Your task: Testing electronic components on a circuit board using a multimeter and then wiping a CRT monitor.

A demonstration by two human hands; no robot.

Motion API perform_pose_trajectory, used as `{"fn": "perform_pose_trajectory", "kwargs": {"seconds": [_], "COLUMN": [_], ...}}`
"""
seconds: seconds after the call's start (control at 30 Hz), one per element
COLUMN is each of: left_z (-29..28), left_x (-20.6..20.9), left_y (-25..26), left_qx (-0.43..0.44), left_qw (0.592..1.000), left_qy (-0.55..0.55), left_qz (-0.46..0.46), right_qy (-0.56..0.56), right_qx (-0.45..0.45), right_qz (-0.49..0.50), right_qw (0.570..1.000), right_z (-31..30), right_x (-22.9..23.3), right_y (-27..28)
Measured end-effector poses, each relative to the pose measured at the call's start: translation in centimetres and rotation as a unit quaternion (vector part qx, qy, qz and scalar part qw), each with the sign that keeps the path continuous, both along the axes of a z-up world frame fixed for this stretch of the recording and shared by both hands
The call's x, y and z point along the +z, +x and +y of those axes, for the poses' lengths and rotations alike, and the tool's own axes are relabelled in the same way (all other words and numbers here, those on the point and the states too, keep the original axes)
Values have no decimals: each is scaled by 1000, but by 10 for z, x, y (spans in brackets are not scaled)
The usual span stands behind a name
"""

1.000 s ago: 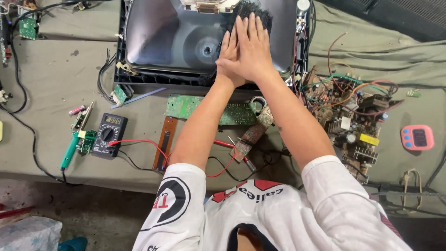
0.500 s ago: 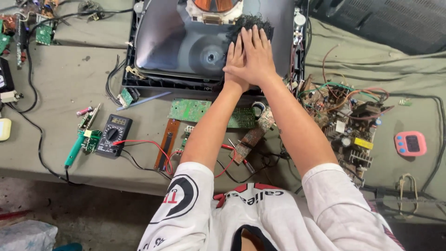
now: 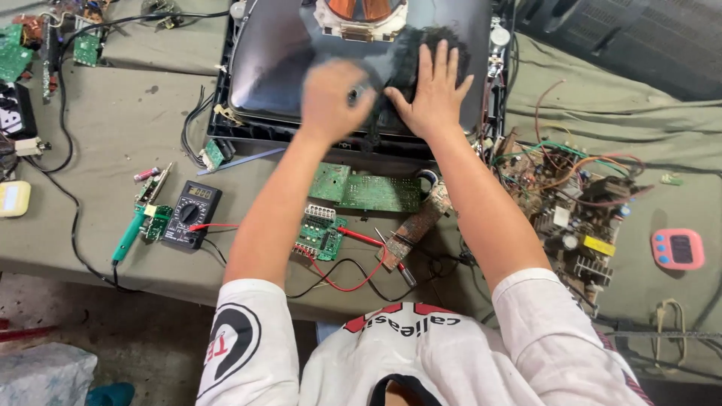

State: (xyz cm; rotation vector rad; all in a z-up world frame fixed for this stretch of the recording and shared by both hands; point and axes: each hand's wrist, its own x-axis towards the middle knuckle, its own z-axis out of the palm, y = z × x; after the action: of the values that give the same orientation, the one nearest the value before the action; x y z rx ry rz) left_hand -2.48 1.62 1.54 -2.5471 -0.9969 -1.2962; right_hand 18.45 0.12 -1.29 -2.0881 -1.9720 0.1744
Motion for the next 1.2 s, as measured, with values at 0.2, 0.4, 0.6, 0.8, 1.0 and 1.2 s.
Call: {"fn": "perform_pose_trajectory", "kwargs": {"seconds": [0.2, 0.4, 0.6, 0.8, 1.0, 1.2], "left_z": [61, 57, 55, 53, 52, 50], "left_x": [-49, -51, -53, -57, -57, -58], "left_y": [-47, -42, -40, -41, -40, -41], "left_qx": [261, 270, 277, 284, 281, 285], "left_qw": [942, 951, 949, 948, 949, 948], "left_qy": [-209, -147, -151, -142, -143, -138], "left_qz": [10, -15, -17, -4, 0, 12], "right_qy": [26, 32, 1, -2, -60, -125], "right_qx": [10, 22, -8, 4, 24, 29], "right_qz": [37, 74, 100, 56, 1, 35], "right_qw": [999, 996, 995, 998, 998, 991], "right_z": [36, 80, 51, -11, -34, -14], "right_x": [9, 5, 20, 2, 3, 36], "right_y": [15, 44, 38, 40, 35, 28]}}
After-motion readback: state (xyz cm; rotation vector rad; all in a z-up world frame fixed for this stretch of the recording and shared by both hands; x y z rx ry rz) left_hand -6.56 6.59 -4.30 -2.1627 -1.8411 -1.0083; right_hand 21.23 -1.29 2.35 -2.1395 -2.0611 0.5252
